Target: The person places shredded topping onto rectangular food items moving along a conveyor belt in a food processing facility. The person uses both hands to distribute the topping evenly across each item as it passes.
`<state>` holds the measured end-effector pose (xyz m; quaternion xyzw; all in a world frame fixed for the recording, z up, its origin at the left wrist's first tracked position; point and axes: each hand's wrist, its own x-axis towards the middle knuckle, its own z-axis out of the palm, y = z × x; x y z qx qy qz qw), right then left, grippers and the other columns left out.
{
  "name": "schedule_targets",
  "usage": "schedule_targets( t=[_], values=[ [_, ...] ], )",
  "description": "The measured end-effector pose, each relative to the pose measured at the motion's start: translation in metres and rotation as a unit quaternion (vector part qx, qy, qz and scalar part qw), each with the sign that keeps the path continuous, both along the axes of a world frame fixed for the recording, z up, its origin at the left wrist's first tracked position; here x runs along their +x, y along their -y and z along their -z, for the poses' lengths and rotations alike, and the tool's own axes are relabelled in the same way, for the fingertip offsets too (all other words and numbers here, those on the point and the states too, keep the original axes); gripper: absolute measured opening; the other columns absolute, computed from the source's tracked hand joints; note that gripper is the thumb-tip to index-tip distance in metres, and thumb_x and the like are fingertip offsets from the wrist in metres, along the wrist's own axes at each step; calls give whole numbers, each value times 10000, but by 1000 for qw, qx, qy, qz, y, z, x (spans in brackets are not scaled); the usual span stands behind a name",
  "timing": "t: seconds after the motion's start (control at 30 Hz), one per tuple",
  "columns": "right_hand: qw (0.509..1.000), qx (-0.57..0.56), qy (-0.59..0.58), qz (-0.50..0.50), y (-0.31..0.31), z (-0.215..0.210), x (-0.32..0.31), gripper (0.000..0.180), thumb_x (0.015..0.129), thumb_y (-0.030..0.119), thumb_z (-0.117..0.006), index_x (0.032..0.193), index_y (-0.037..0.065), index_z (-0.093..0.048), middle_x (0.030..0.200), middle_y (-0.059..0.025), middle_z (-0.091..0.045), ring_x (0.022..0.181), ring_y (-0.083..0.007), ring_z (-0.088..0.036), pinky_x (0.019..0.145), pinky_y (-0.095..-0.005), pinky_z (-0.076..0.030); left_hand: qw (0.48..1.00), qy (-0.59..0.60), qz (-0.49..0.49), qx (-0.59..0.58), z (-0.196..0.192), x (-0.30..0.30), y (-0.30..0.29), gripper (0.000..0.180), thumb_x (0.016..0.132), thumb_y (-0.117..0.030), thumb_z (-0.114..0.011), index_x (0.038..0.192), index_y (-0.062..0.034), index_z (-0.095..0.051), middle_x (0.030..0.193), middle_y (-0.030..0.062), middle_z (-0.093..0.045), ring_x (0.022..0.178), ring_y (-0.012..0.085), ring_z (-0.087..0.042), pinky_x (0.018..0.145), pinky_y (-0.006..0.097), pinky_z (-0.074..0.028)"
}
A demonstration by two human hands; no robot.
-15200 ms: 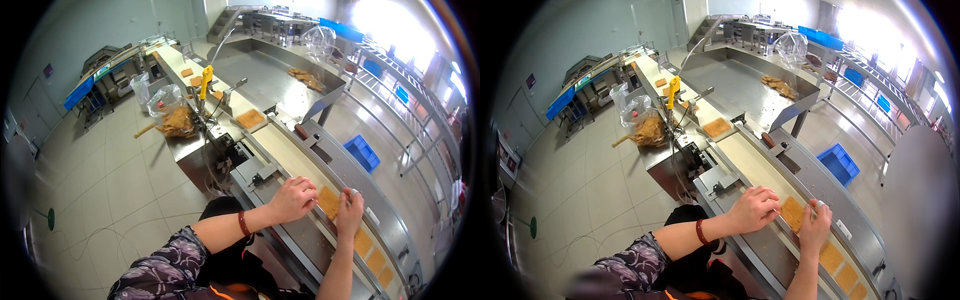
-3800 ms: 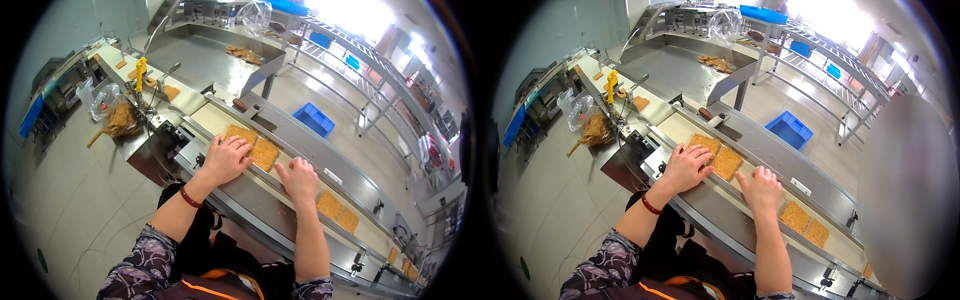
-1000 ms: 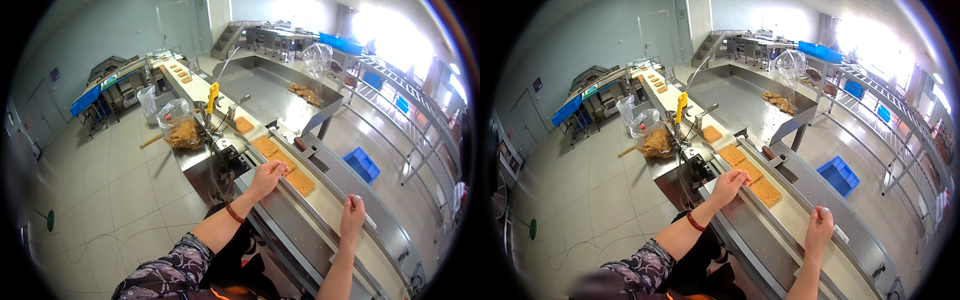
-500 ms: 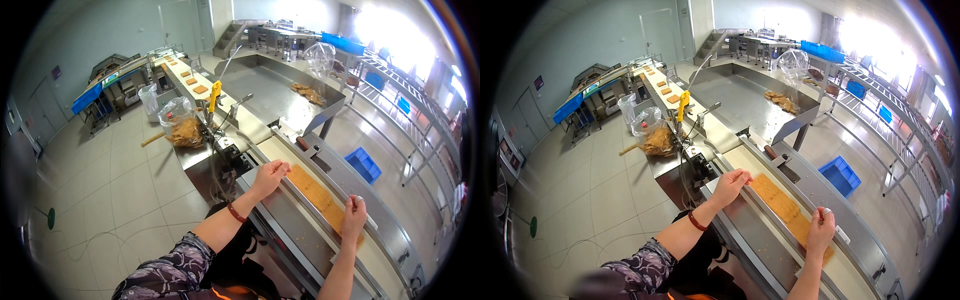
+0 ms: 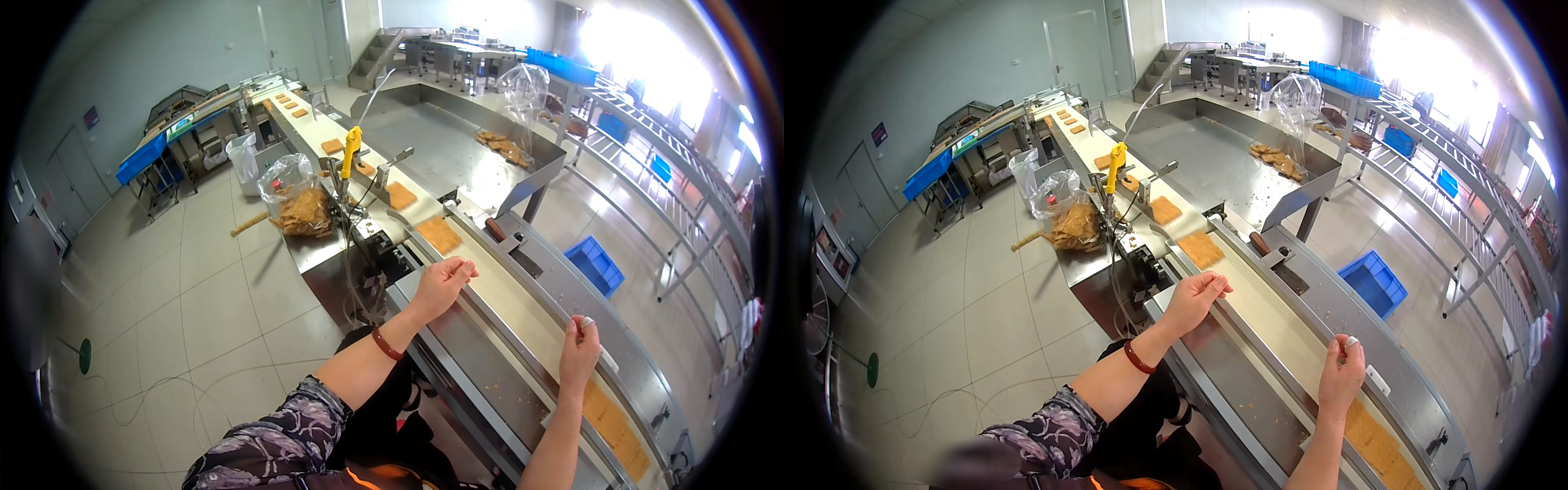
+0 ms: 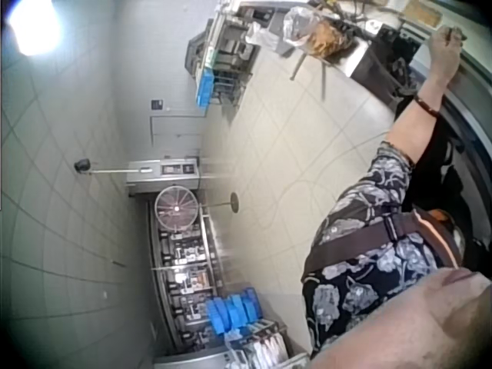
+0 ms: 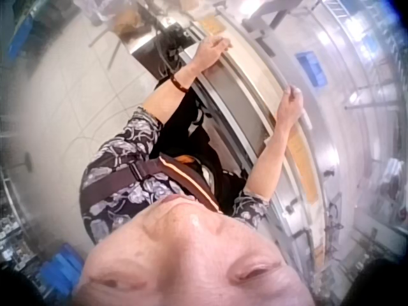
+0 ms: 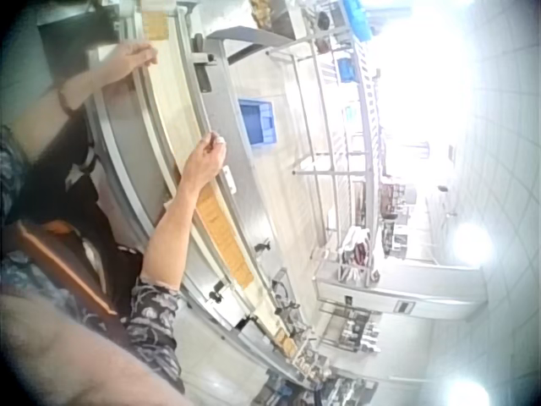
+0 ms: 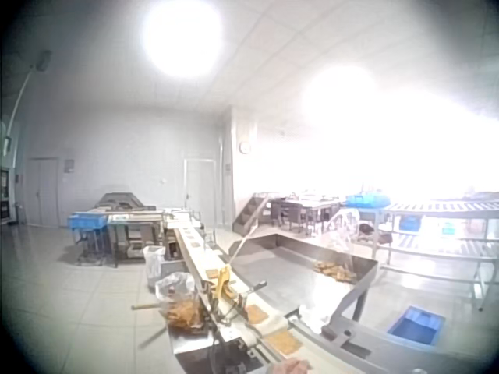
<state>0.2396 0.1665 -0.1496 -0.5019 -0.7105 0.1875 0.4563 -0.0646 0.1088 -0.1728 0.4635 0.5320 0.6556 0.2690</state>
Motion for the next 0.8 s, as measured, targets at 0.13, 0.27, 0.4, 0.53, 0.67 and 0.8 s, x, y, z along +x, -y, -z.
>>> schedule_targets(
  t=[0.13,0.27,0.4,0.53,0.67,0.8],
  values=[
    [1000,-5,7,0,1,0,0,146,1010,137,-634,1030,-3,-668,916,-111,-654,807,-223,-607,768,-362,-507,1000,-4,3,-11,3,-1,0,343,1069,-318,-612,958,-19,-739,747,-8,-666,760,64,-606,697,249,-479],
    [1000,-2,11,3,-1,2,1,147,1009,141,-635,1027,-1,-670,917,-107,-654,809,-225,-607,772,-362,-507,1000,-5,-5,1,0,1,0,337,1068,-316,-616,953,-23,-737,742,-25,-648,722,47,-555,672,241,-457],
    [1000,0,3,0,-1,2,-1,145,1006,141,-638,1028,3,-675,917,-105,-657,811,-227,-611,771,-362,-508,1000,-11,0,1,3,-1,-2,329,1067,-312,-619,954,-27,-737,733,-35,-630,696,41,-519,648,240,-435],
    [1000,4,4,0,3,-2,-3,146,1007,144,-638,1033,5,-677,906,-108,-658,811,-228,-612,768,-363,-508,999,-14,18,-40,4,-4,0,316,1083,-285,-603,987,-13,-733,868,-17,-685,827,65,-590,779,244,-493],
    [1000,3,11,3,2,-1,-2,150,1009,147,-638,1030,4,-677,897,-111,-659,809,-228,-613,761,-365,-507,998,-11,23,-64,-1,-4,2,308,1090,-268,-596,1006,-4,-730,942,-6,-718,897,78,-630,852,246,-527],
    [1000,3,4,0,1,-1,-3,156,1009,150,-641,1024,-1,-676,894,-111,-660,805,-230,-614,756,-367,-506,998,-15,23,-65,-4,-4,3,304,1091,-264,-593,1013,-3,-728,940,-5,-719,898,79,-631,852,247,-527]
  ],
)
